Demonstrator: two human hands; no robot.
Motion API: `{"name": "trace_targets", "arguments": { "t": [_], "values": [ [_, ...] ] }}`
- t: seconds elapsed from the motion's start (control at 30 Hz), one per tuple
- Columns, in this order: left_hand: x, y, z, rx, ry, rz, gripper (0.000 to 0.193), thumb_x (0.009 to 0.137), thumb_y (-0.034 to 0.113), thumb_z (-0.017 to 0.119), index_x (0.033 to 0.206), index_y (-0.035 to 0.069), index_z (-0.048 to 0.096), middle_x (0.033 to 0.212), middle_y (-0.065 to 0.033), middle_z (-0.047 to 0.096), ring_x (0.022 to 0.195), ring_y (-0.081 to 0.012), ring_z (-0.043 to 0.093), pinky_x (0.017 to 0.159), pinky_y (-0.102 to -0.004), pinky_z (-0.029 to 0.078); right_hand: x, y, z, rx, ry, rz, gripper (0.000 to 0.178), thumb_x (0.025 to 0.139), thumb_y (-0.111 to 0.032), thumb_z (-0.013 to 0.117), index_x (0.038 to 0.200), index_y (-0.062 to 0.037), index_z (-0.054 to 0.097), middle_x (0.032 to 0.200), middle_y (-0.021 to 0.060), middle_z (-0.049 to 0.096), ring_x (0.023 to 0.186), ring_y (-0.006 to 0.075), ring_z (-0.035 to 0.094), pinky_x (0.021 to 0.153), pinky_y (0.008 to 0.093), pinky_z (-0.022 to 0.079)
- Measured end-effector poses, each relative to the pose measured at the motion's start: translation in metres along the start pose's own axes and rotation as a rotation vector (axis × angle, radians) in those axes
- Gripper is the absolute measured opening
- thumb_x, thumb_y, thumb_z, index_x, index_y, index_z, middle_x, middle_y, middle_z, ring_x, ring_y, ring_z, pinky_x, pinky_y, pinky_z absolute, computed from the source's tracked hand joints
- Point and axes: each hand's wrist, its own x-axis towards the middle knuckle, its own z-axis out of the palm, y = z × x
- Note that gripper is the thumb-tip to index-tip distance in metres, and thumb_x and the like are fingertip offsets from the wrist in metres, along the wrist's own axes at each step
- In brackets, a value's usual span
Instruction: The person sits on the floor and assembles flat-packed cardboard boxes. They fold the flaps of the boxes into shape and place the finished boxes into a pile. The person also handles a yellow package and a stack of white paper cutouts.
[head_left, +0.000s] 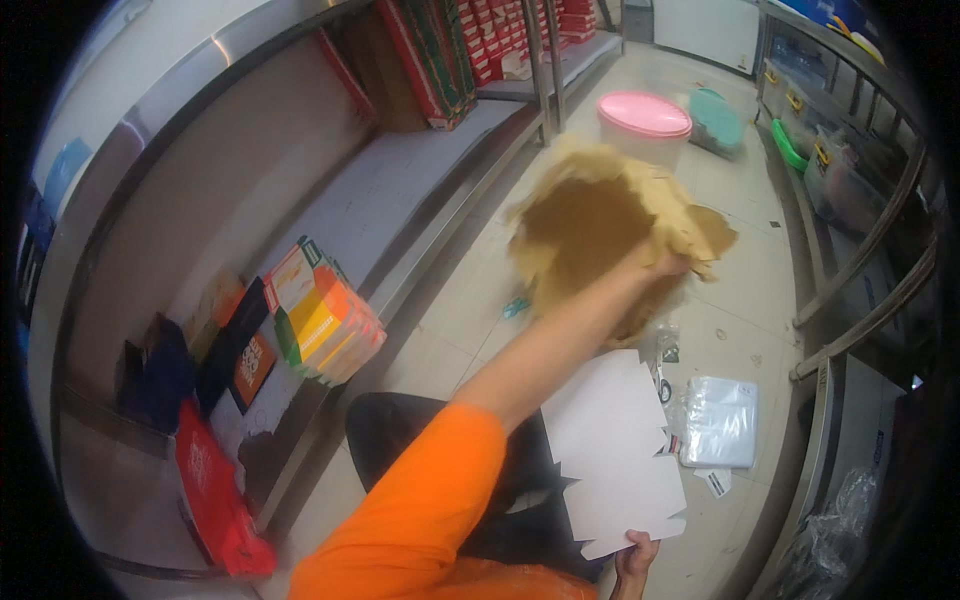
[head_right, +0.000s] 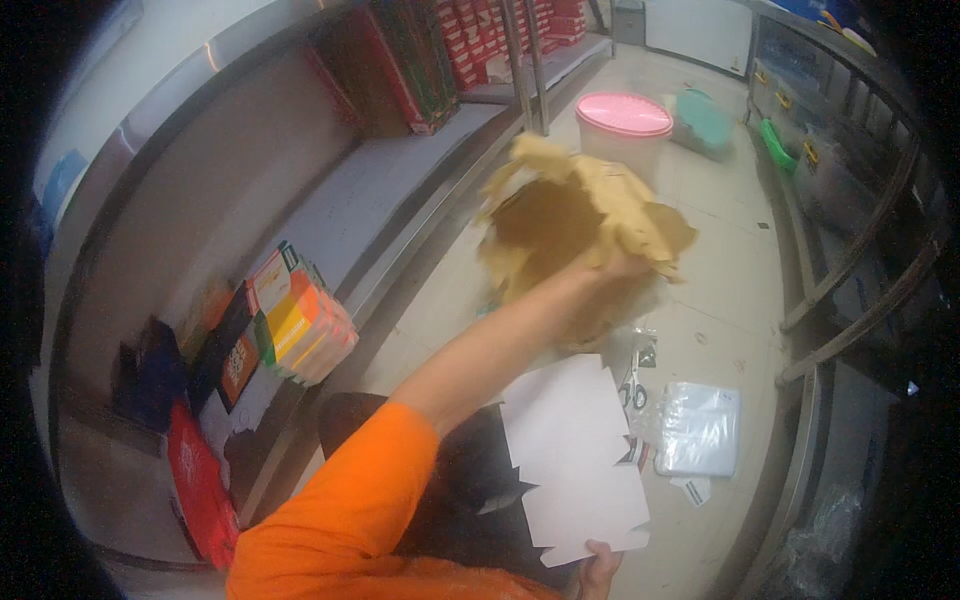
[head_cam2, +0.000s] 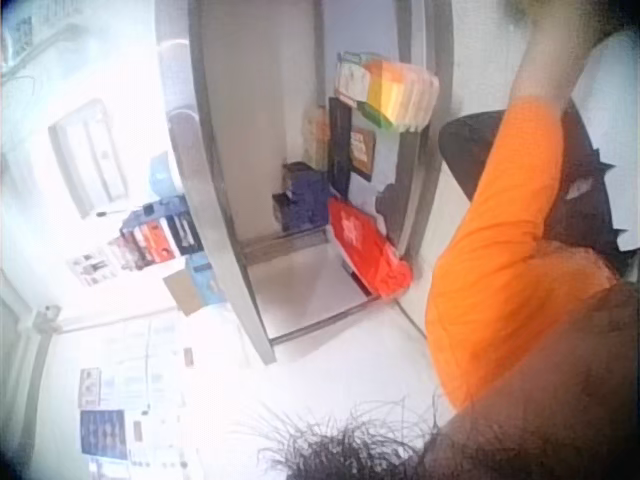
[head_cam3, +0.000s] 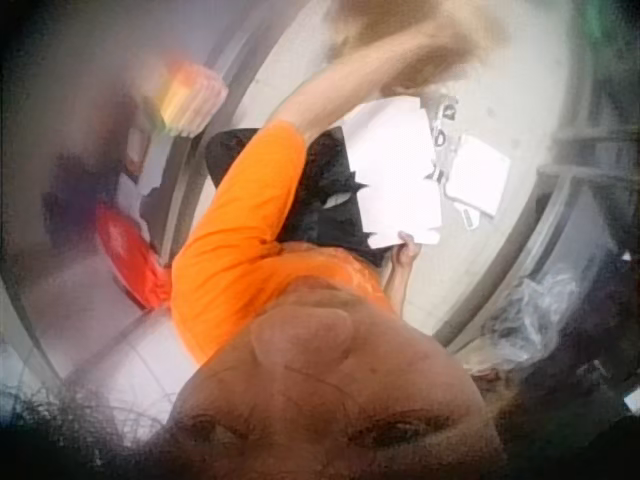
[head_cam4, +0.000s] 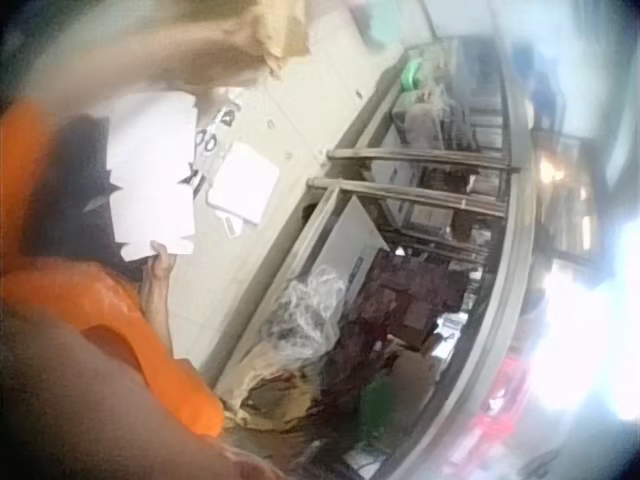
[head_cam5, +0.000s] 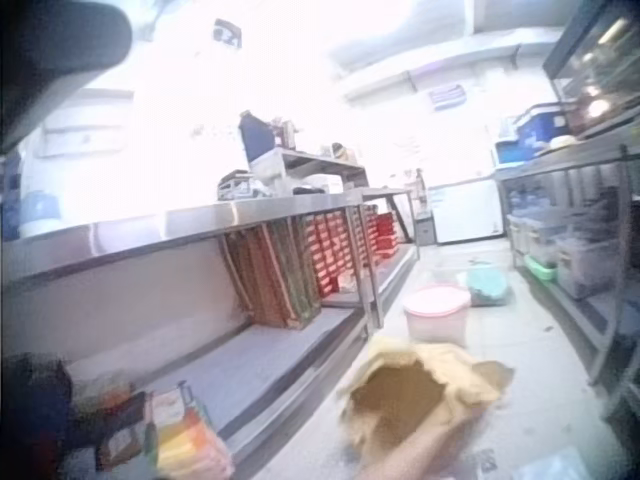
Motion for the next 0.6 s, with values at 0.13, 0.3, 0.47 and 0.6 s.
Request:
{"name": "trace_targets", "arguments": {
  "t": [0.13, 0.3, 0.47, 0.6],
  "values": [
    [-0.009, 0.108, 0.034, 0.428, 0.029, -0.443, 0.038, 0.087, 0.03, 0.057, 0.112, 0.002, 0.056, 0.115, -0.0182, 0.058, 0.112, -0.0321, 0.052, 0.094, -0.0405, 0.043, 0.006, -0.004, -0.01, 0.075, 0.061, -0.013, 0.074, 0.061, -0.01, 0.054, 0.133, 0.0023, 0.037, 0.124, 0.0153, 0.05, 0.118, 0.0332, 0.048, 0.104, 0.0438, 0.038],
    [-0.139, 0.058, -0.002, 0.586, 0.061, -0.563, 0.069, 0.087, 0.048, 0.056, 0.12, -0.012, 0.048, 0.12, -0.031, 0.053, 0.112, -0.0424, 0.051, 0.096, -0.0445, 0.041, 0.025, 0.003, -0.038, 0.087, 0.103, -0.01, 0.067, 0.064, -0.014, 0.051, 0.128, 0.0028, 0.042, 0.118, 0.0161, 0.054, 0.114, 0.0327, 0.052, 0.1, 0.0449, 0.042],
    [-0.262, 0.088, -0.015, -0.259, -0.091, -0.98, 0.064, 0.09, 0.037, 0.06, 0.131, -0.008, 0.042, 0.117, -0.0201, 0.058, 0.105, -0.0238, 0.058, 0.091, -0.0344, 0.046, 0.054, 0.0, -0.098, -0.049, 0.133, 0.048, 0.047, 0.075, -0.012, 0.051, 0.12, 0.0001, 0.046, 0.099, 0.0076, 0.057, 0.09, 0.0211, 0.059, 0.081, 0.038, 0.051],
    [-0.296, 0.103, -0.012, -0.368, 0.05, -1.028, 0.04, 0.089, 0.023, 0.062, 0.116, -0.006, 0.055, 0.103, -0.0112, 0.064, 0.091, -0.0153, 0.059, 0.081, -0.0311, 0.048, 0.077, -0.048, -0.024, -0.233, 0.086, 0.095, 0.052, 0.073, -0.008, 0.054, 0.124, 0.003, 0.044, 0.101, 0.0086, 0.058, 0.089, 0.0183, 0.059, 0.078, 0.0329, 0.051]
  ]
}}
